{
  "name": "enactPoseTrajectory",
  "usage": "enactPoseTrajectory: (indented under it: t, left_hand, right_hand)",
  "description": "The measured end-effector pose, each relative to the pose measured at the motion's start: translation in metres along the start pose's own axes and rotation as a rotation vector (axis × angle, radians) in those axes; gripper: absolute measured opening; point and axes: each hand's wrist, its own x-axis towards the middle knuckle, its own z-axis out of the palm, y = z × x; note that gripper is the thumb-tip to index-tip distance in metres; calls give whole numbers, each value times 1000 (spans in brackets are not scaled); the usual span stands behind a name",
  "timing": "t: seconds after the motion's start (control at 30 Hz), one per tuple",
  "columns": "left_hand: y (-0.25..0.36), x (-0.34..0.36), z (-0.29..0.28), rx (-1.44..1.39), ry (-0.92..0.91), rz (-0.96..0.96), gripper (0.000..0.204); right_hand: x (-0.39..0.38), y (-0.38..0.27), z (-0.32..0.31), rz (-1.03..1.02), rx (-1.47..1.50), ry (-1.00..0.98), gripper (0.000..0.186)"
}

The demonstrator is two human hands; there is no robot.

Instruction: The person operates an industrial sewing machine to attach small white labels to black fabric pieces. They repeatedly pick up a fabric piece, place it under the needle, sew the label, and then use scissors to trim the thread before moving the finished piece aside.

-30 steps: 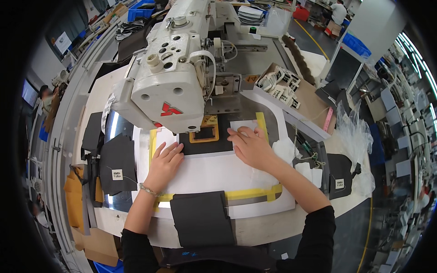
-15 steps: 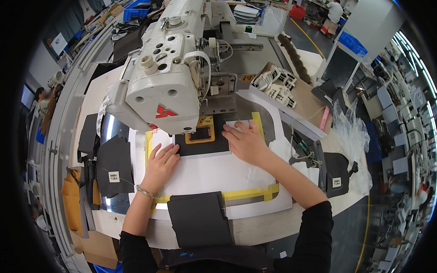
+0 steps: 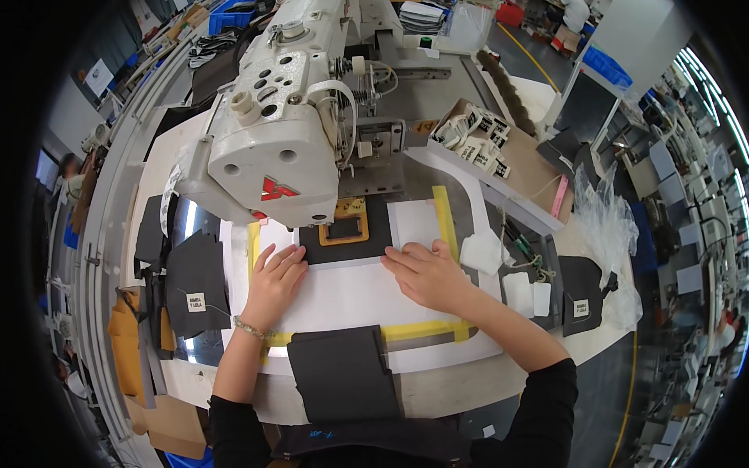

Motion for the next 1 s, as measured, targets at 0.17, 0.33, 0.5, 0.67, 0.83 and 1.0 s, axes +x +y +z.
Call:
enactPoseTrajectory:
  t: [0.17,0.33,0.5,0.67,0.83,1.0]
  left_hand:
    - [0,2,0,-10,5,-7,9]
    - [0,2,3,-62,6,-37,11]
    - [1,3,1,-82,-8,-53,9]
    - [2,3,2,-100,-24,-68,8]
    - [-1,0,4,-60,-11,-51,10]
    - [-4,-1,3,-68,-26,-47,10]
  right_hand:
    - [-2,-3,-1,18,9,4,39]
    - [-11,-6,-1,67,1,-88,47]
    - [-30,-3,-20,219,-66,-84,52]
    - [-83,41,-78,670,-37,176,17]
    - [-130,48,-124,1086,4,192,10]
    - [-123,70,-119,1115,86,235,11]
